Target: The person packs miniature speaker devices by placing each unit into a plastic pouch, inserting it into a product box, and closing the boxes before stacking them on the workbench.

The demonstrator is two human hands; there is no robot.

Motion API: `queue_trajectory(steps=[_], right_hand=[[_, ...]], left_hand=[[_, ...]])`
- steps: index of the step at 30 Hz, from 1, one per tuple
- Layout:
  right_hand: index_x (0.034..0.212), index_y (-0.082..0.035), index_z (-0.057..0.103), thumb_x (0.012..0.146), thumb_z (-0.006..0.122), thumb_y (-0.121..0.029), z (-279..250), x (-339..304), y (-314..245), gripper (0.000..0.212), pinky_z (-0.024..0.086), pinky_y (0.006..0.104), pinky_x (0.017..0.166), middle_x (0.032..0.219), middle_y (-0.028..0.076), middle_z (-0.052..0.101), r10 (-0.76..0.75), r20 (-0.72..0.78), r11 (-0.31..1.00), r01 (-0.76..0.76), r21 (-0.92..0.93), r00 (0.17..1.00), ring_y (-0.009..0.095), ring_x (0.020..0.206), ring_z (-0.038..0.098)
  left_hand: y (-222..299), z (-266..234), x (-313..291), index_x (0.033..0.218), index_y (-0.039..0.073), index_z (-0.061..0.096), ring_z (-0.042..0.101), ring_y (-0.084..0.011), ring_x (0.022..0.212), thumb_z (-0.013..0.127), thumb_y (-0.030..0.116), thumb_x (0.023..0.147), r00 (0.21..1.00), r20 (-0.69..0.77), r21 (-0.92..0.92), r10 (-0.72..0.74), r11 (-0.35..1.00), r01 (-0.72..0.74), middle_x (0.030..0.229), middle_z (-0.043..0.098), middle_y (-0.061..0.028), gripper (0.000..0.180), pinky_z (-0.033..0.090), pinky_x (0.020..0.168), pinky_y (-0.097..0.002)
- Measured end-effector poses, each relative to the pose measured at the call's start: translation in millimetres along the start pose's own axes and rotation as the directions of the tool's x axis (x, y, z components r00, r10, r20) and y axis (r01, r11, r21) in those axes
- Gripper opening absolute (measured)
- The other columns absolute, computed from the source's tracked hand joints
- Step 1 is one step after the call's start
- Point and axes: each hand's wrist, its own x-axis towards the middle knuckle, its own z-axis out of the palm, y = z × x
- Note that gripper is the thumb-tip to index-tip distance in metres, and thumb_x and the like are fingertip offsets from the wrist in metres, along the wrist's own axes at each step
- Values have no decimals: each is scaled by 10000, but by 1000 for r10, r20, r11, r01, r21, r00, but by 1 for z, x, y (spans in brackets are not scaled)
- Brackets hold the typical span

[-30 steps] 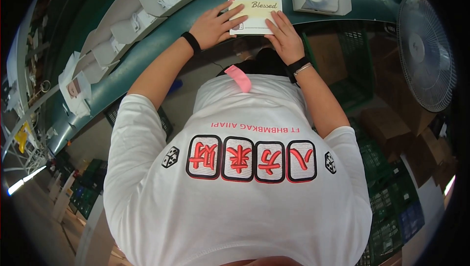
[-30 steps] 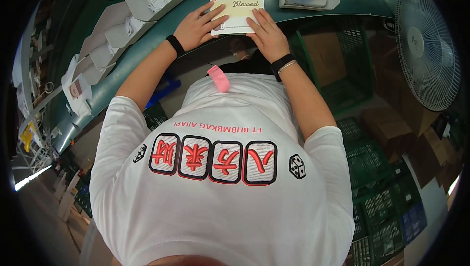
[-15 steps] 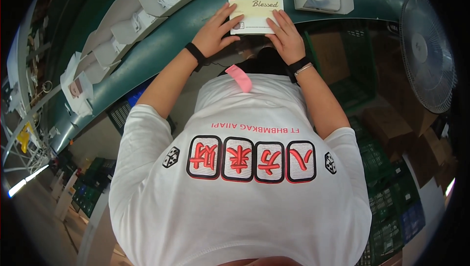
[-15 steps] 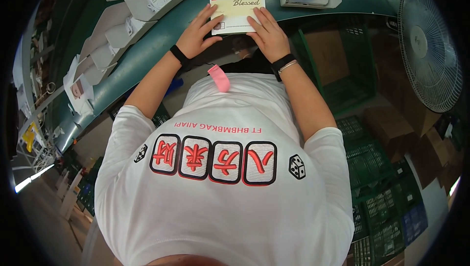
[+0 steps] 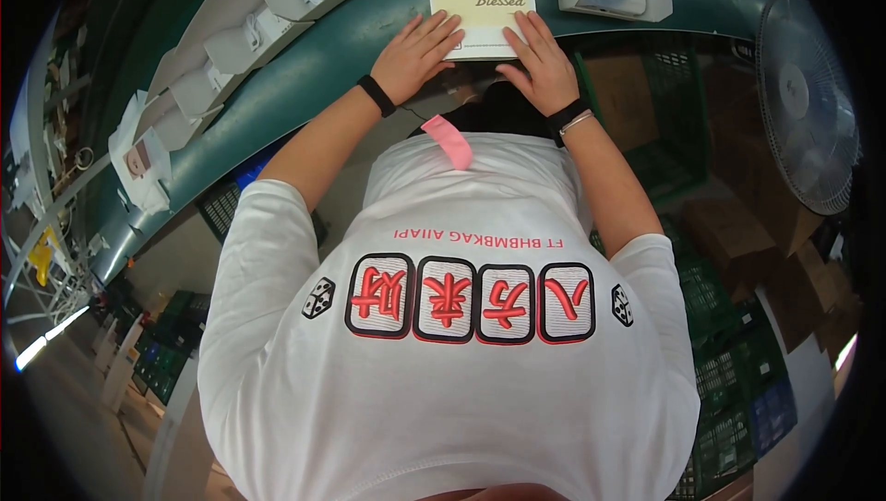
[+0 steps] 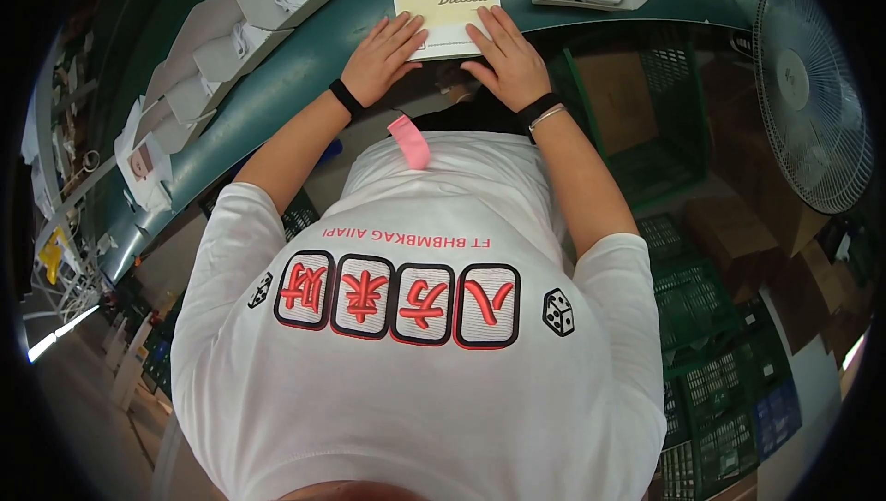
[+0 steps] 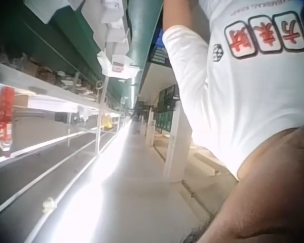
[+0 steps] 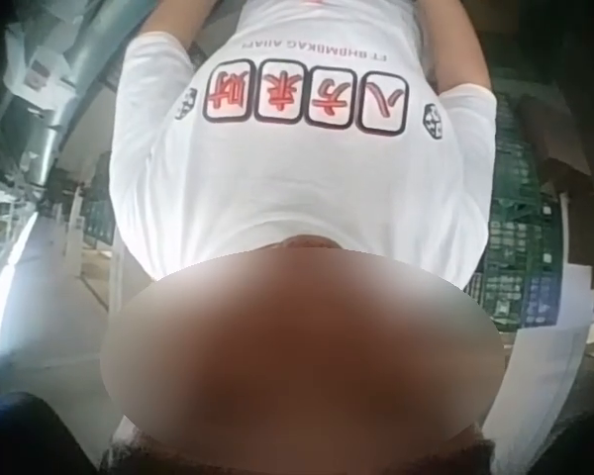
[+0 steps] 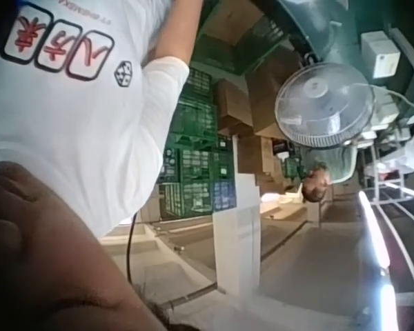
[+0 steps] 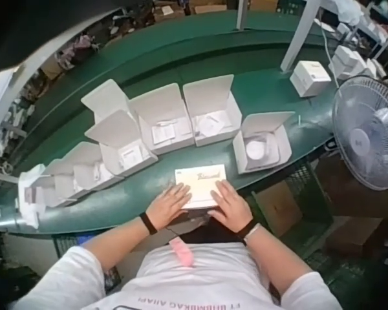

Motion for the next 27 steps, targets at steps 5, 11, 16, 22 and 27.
queue_trajectory(steps=[5,11,16,22,27], right_hand=[[1357,-139,539,822,707,-123,10,-19,27,561,456,415,1022,1472,110,448,-92,99,981,107,-159,991,330,1343,440],[1369,-151,524,824,676,-95,-20,-5,0,569,419,421,1061,1481,102,433,-43,178,979,77,-190,983,315,1353,422],[1357,-143,526,838,659,-95,-24,0,2,539,397,434,1079,1486,93,426,9,195,971,37,-234,981,308,1360,412],[1314,-117,545,828,672,-98,-50,37,-14,503,429,440,1027,1447,134,438,-56,239,975,105,-197,969,342,1299,457],[1235,-39,564,811,721,-144,-95,18,33,464,474,426,896,1208,175,535,330,-514,901,-427,-80,792,351,1062,558]], left_hand=[[-2,16,-3,1414,181,480,372,-223,1402,681,316,863,999,43,77,22,997,-25,1512,413,-22,602,309,1134,-489],[27,-23,7,1422,193,472,365,-207,1407,654,284,882,997,76,176,-23,984,9,1514,415,1,578,274,1133,-530],[37,-10,19,1434,190,456,357,-220,1412,652,261,869,995,54,173,-82,982,71,1523,403,12,601,243,1129,-577],[26,-21,9,1441,147,433,360,-288,1404,702,233,830,986,11,379,-167,913,151,1537,362,-82,674,246,1135,-535],[53,-59,36,1422,74,429,387,-356,1369,696,177,810,957,23,102,-289,953,285,1509,363,-186,675,296,1132,-497]])
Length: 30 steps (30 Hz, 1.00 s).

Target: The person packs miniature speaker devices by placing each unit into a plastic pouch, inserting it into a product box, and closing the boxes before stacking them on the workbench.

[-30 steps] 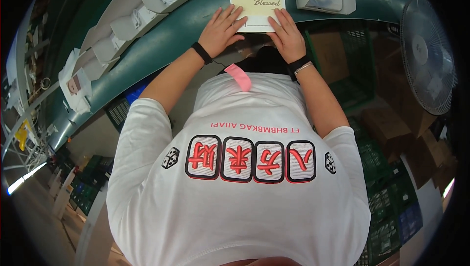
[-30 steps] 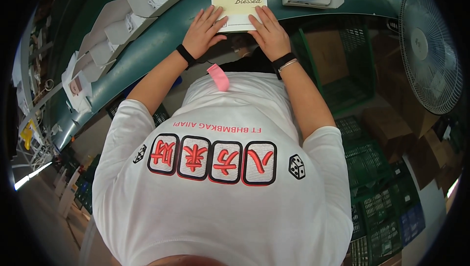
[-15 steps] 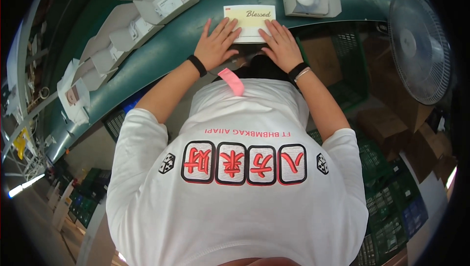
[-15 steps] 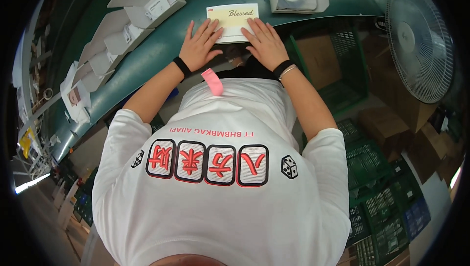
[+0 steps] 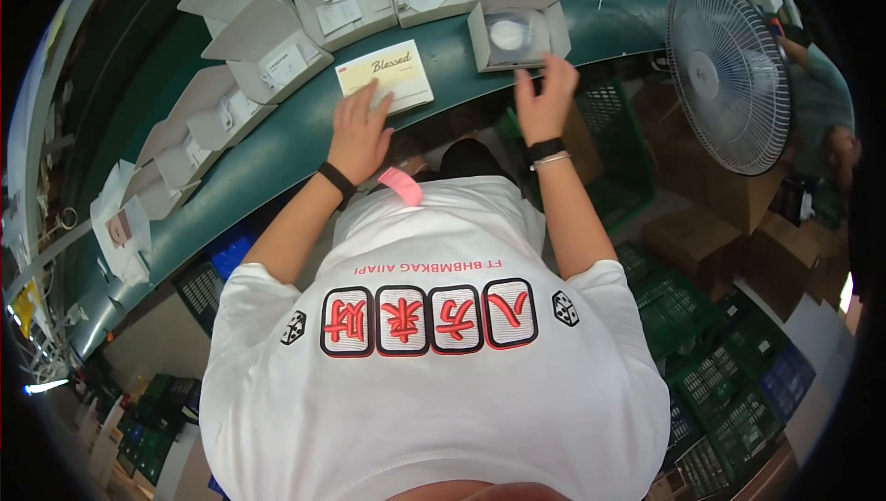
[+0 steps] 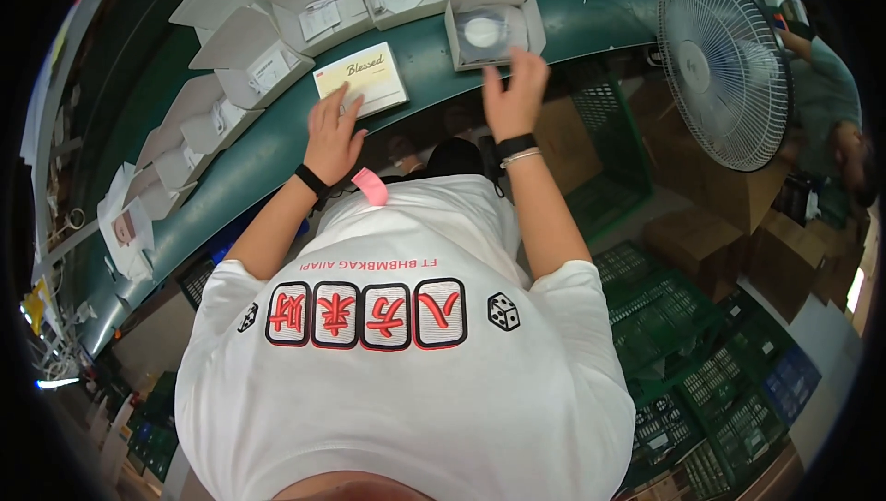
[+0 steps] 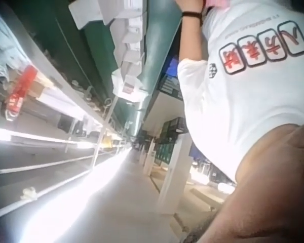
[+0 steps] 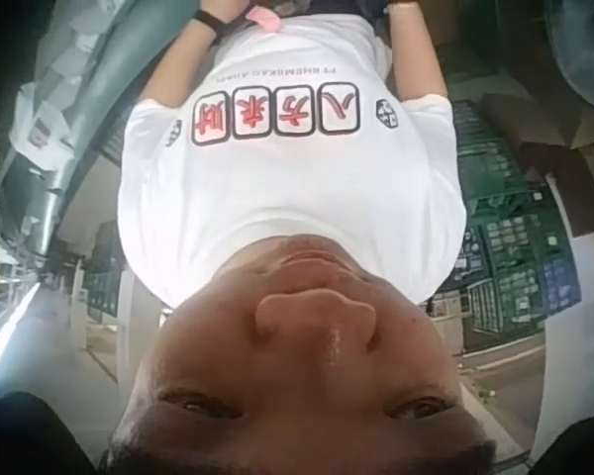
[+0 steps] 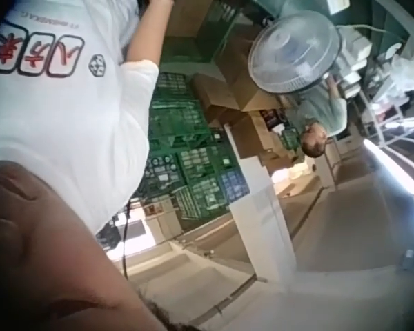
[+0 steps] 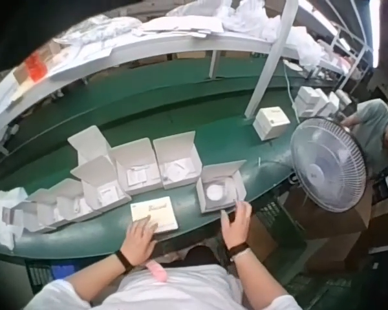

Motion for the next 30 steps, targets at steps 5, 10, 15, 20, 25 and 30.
queue_trajectory(steps=[5,10,15,20,25,30], right_hand=[[1209,-25,590,832,700,-130,-13,40,53,406,481,405,890,1236,160,565,289,62,944,-295,144,955,330,1112,555],[1205,-49,622,844,676,-134,7,41,79,375,467,401,932,1277,155,594,-80,228,991,54,119,970,328,1181,544],[1202,-65,637,868,625,-111,4,40,74,338,442,420,986,1268,134,615,-336,429,941,320,111,839,339,1194,542],[1253,-53,587,898,580,-88,-8,61,94,357,446,435,983,1249,138,630,-388,485,921,309,237,784,367,1154,562],[1261,-39,556,917,578,-114,-13,71,103,352,508,395,884,1140,107,688,-208,505,937,22,349,838,304,1035,648],[1261,-39,556,966,574,-176,-8,105,127,326,539,330,746,948,107,721,-56,529,834,-252,492,846,220,827,683]], left_hand=[[52,4,58,1421,-22,378,334,-404,1386,699,152,801,991,31,-554,128,828,-89,1509,318,-243,719,309,1141,-442],[76,47,114,1453,-37,317,313,-407,1399,715,195,794,1000,-16,-501,15,865,-21,1532,300,-215,803,275,1157,-469],[84,72,125,1471,-28,295,315,-399,1401,742,241,765,991,-21,-252,129,959,-130,1531,304,-210,878,260,1163,-470],[102,78,153,1508,77,296,409,-361,1307,728,231,764,985,68,5,157,988,-157,1549,298,-160,875,312,1119,-488],[131,74,173,1539,190,279,502,-271,1094,663,156,780,982,129,405,140,896,-181,1598,257,-28,851,404,996,-474],[132,76,179,1548,203,267,498,-242,993,619,114,784,978,165,395,124,901,-181,1603,252,35,846,427,912,-447]])
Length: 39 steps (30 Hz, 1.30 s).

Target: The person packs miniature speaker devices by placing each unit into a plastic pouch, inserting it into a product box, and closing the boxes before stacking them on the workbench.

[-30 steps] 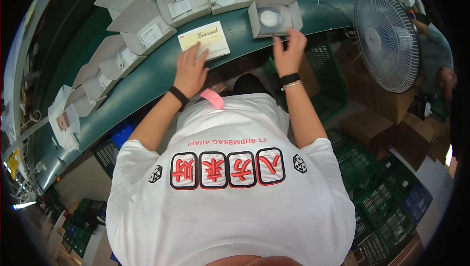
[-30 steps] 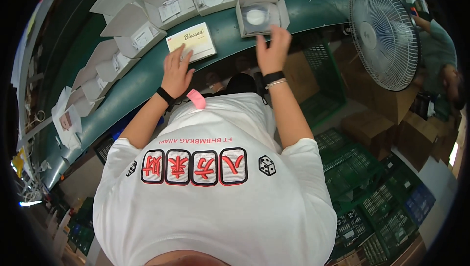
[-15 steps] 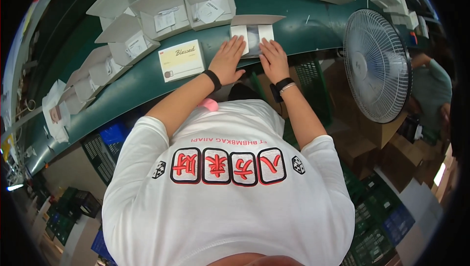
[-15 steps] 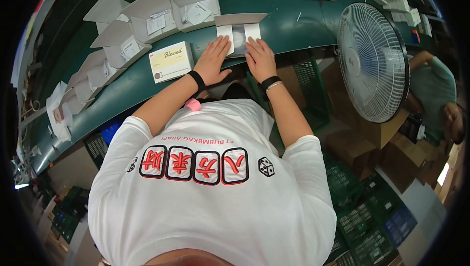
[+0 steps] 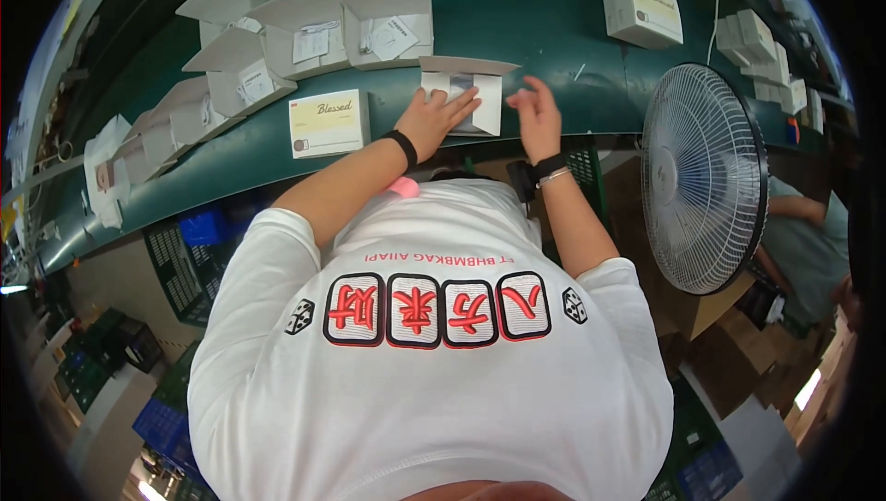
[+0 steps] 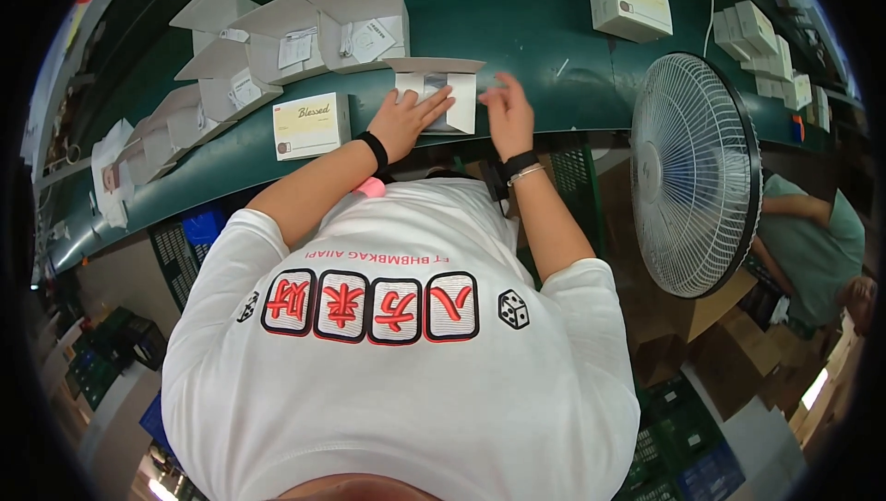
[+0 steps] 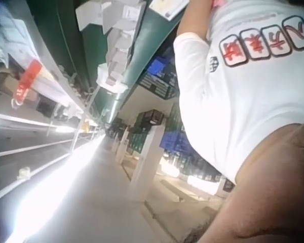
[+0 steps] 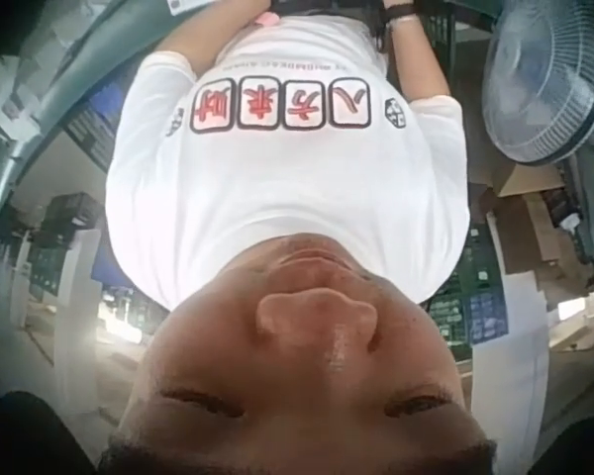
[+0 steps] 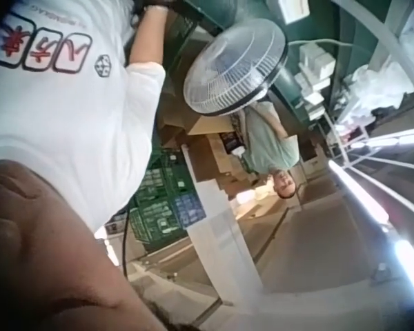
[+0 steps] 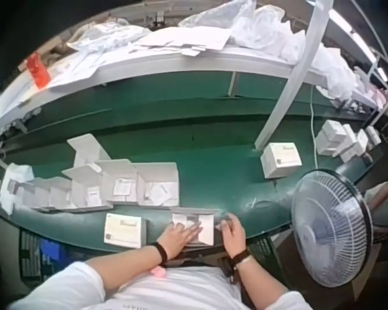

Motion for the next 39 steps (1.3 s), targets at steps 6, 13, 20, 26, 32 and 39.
queue_trajectory(steps=[6,13,20,26,32,39], right_hand=[[1271,-26,569,986,594,-286,-28,74,-31,387,517,257,656,868,99,701,472,439,619,-642,452,765,103,686,600],[1267,0,594,975,599,-239,-14,51,-25,378,514,251,703,998,111,682,231,495,768,-470,436,837,132,748,605],[1238,-63,642,861,716,-71,-9,-2,-29,385,524,291,825,1111,133,663,-82,295,986,120,-114,952,219,915,631],[1238,-79,641,853,729,-113,9,-32,4,396,507,339,922,1326,165,564,-280,152,849,318,-421,948,312,1116,598],[1241,-68,636,850,733,-106,22,-47,22,405,485,350,969,1400,181,516,-251,116,905,276,-324,961,328,1217,559],[1238,-42,630,840,748,-98,34,-55,24,419,497,342,948,1333,177,579,-240,-41,938,220,-267,970,307,1168,602]], left_hand=[[4,-2,1,1546,208,274,499,-228,995,621,120,781,999,38,-20,-16,1000,16,1604,251,33,845,417,910,-431],[7,2,1,1523,196,312,503,-243,1151,619,190,807,995,75,-40,-62,997,65,1569,306,-9,779,400,963,-459],[-6,24,-25,1424,134,413,477,-313,1275,650,117,757,997,-20,-364,-68,930,56,1445,442,-124,708,389,1031,-473],[-5,41,-66,1310,88,494,491,-397,1205,718,156,773,898,-290,-838,-330,541,-71,1382,457,-195,586,402,1023,-485],[-13,12,-38,1355,97,489,391,-408,1330,761,273,802,836,-429,-679,-343,733,-48,1449,418,-171,642,376,1082,-469],[-24,37,-25,1441,156,436,263,-366,1436,690,311,859,965,-252,-484,-65,872,-68,1540,348,-66,653,320,1137,-479]])
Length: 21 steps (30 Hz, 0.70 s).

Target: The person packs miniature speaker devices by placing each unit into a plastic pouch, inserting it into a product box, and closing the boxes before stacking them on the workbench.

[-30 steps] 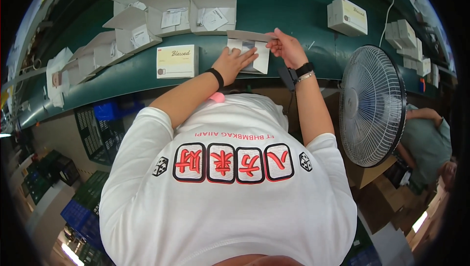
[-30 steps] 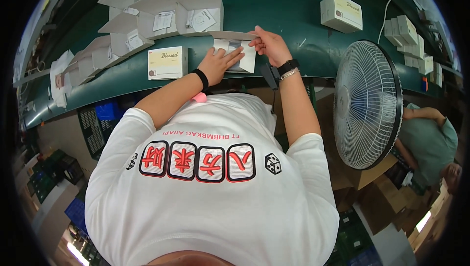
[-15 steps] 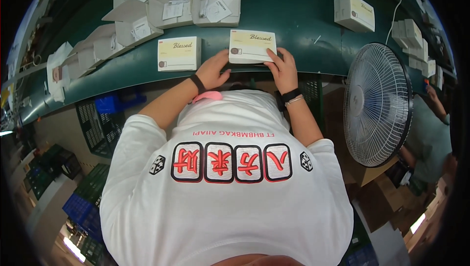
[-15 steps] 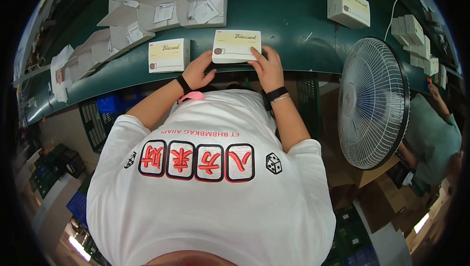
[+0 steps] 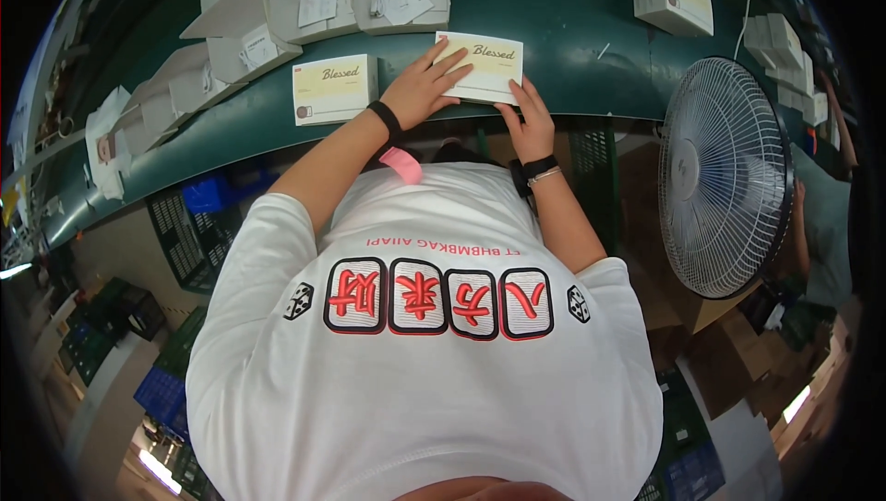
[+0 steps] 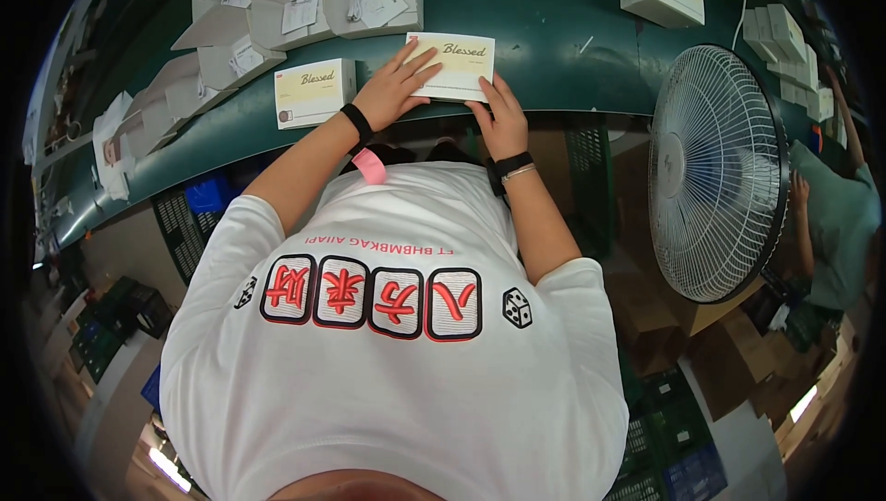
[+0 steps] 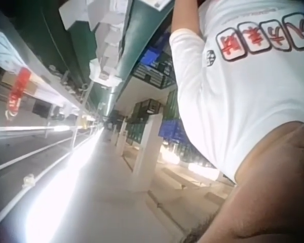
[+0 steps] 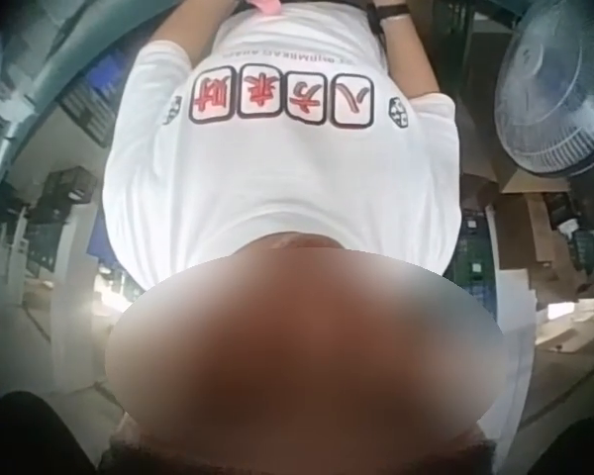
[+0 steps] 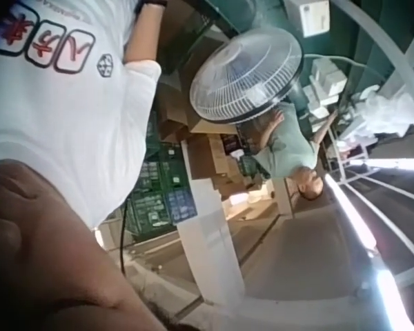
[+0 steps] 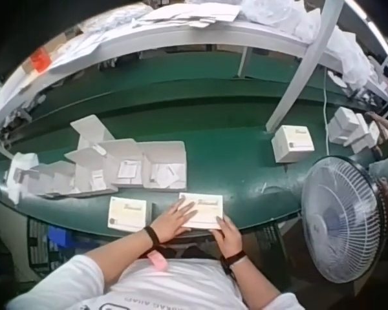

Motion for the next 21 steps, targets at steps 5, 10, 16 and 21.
queue_trajectory(steps=[5,10,16,21], right_hand=[[1221,-14,632,828,754,-98,6,-6,2,420,516,355,925,1277,176,610,-16,-74,999,14,-32,997,313,1123,622],[1217,-30,641,836,750,-88,8,-7,4,401,503,339,936,1279,174,618,-13,-93,1000,11,-20,996,300,1124,629],[1215,-34,645,834,746,-81,14,-8,4,397,506,342,931,1264,171,625,-39,-128,998,34,-47,991,302,1120,632],[1177,-36,660,821,755,-105,18,-13,7,374,518,375,921,1253,156,628,-98,-163,987,75,-139,982,322,1116,625]], left_hand=[[6,0,0,1439,171,440,247,-342,1449,694,310,857,1000,8,37,-27,999,27,1540,352,-55,650,309,1140,-489],[10,-1,-1,1438,173,444,249,-330,1450,686,314,862,998,25,92,-66,994,63,1544,350,-46,641,299,1137,-505],[9,5,-4,1442,186,442,265,-311,1446,689,324,855,995,-24,64,-96,993,97,1544,359,-31,652,318,1109,-502],[12,2,-4,1452,164,431,261,-332,1446,662,320,873,997,-5,119,-80,990,80,1551,344,-53,642,316,1103,-489]])
